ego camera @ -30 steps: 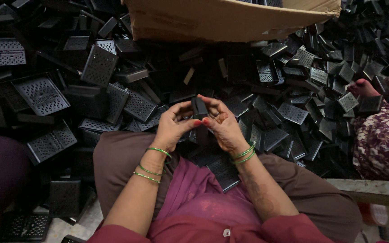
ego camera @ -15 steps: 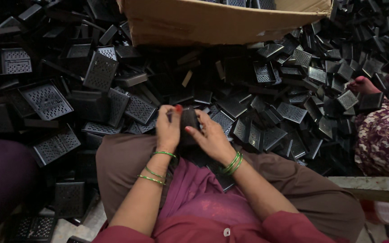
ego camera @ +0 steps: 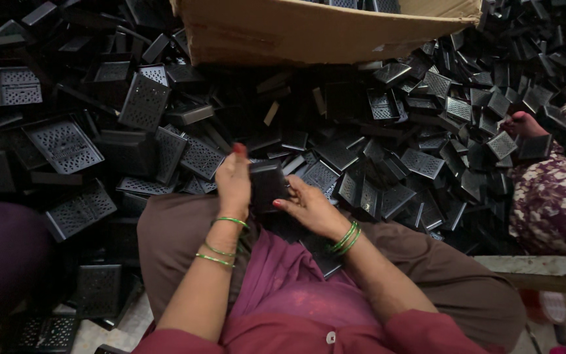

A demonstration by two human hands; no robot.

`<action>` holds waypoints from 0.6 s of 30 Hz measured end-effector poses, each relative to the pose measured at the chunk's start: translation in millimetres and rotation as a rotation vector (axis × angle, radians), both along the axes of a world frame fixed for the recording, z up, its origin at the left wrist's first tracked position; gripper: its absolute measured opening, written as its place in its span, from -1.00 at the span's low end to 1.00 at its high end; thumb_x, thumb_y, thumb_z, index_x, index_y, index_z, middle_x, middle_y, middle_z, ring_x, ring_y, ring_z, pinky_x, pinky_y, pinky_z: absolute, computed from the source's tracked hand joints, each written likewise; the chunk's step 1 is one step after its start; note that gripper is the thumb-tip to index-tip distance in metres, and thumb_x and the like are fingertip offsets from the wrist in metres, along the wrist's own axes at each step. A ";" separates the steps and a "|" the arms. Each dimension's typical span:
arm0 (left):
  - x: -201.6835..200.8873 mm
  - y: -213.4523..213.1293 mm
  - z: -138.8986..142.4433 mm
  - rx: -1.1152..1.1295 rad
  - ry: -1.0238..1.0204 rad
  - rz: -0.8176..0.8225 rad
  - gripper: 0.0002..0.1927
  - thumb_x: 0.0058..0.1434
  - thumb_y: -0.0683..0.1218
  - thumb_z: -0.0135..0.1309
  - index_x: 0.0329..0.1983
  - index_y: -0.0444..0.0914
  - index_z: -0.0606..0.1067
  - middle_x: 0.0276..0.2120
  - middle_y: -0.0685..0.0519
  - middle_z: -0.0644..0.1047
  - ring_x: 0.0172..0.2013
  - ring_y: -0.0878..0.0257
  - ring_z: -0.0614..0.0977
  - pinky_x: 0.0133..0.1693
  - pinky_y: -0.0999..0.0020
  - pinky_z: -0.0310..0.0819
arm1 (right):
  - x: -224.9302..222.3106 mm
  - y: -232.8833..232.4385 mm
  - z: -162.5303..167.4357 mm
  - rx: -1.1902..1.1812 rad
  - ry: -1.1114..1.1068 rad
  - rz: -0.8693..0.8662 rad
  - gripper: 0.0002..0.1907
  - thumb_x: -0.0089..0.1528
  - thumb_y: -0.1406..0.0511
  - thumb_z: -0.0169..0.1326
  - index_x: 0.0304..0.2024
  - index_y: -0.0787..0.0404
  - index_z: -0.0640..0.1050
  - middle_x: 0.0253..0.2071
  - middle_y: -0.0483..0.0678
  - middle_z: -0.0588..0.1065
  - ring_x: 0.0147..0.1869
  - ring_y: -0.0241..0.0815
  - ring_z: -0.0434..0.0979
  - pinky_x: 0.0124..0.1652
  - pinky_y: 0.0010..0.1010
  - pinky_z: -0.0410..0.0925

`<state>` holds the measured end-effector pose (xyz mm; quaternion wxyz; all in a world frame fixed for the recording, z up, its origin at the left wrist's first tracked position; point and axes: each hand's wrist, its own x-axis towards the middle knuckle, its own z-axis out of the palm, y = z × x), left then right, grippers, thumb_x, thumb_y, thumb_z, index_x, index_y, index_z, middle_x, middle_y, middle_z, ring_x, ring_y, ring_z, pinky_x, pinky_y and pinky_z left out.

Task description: The person sits on the floor among large piles of black perforated plastic boxes, picks up individual boxes, turns them over and presses their parts together by hand, then tosses them into a cardboard box in front of them. Other workers nearby handle boxes from the same piles.

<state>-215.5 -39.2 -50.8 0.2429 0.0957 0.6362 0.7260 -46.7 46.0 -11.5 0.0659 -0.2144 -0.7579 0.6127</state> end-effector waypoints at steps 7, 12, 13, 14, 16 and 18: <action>-8.1 8.8 -6.1 -0.002 -0.103 0.209 -0.17 0.34 0.43 -0.14 -0.75 -0.32 0.34 -0.69 0.08 0.37 -0.57 0.29 0.36 -0.40 0.31 0.33 | -6.6 -14.8 1.5 0.069 0.083 0.063 -0.57 0.31 0.41 0.13 0.19 0.36 0.32 0.08 0.02 0.56 0.19 -0.27 0.57 0.14 -0.41 0.45; -9.7 11.6 -14.7 0.070 0.007 0.186 -0.16 0.40 0.45 -0.22 -0.68 -0.33 0.36 -0.64 0.08 0.39 -0.54 0.31 0.38 -0.37 0.31 0.32 | -12.2 -26.6 22.1 0.017 0.029 0.005 -0.58 0.31 0.38 0.13 0.18 0.35 0.36 0.05 0.01 0.60 0.17 -0.25 0.59 0.12 -0.41 0.46; -9.0 11.8 -15.0 0.106 0.040 0.174 -0.15 0.42 0.45 -0.24 -0.65 -0.33 0.38 -0.61 0.09 0.41 -0.51 0.31 0.40 -0.35 0.32 0.33 | -11.9 -25.6 28.7 0.126 -0.060 -0.078 -0.57 0.30 0.35 0.15 0.19 0.32 0.40 -0.01 0.03 0.61 0.08 -0.21 0.60 0.06 -0.39 0.48; -7.1 12.1 -14.7 0.117 -0.063 0.103 -0.19 0.41 0.44 -0.28 -0.59 -0.33 0.42 -0.60 0.07 0.45 -0.52 0.28 0.45 -0.37 0.30 0.36 | -10.7 -20.8 36.7 0.235 -0.149 -0.159 -0.56 0.29 0.32 0.18 0.20 0.29 0.44 -0.07 0.05 0.62 -0.02 -0.17 0.61 0.00 -0.38 0.49; -3.9 14.4 -11.5 0.140 -0.268 -0.040 -0.23 0.37 0.40 -0.35 -0.49 -0.31 0.50 -0.58 0.03 0.54 -0.54 0.20 0.54 -0.41 0.26 0.43 | -11.7 -1.2 56.6 0.389 0.036 -0.288 -0.54 0.29 0.31 0.18 0.21 0.33 0.46 -0.02 0.08 0.59 -0.02 -0.17 0.62 -0.02 -0.37 0.49; 13.8 15.0 -9.4 -0.083 0.247 -0.050 -0.48 0.31 0.24 -0.08 -0.34 -0.31 0.53 -0.44 -0.04 0.58 -0.39 0.09 0.61 -0.29 0.22 0.47 | -14.7 39.3 86.1 0.495 0.188 -0.553 -0.51 0.32 0.25 0.17 0.22 0.37 0.38 0.00 0.03 0.58 -0.06 -0.24 0.68 -0.08 -0.40 0.53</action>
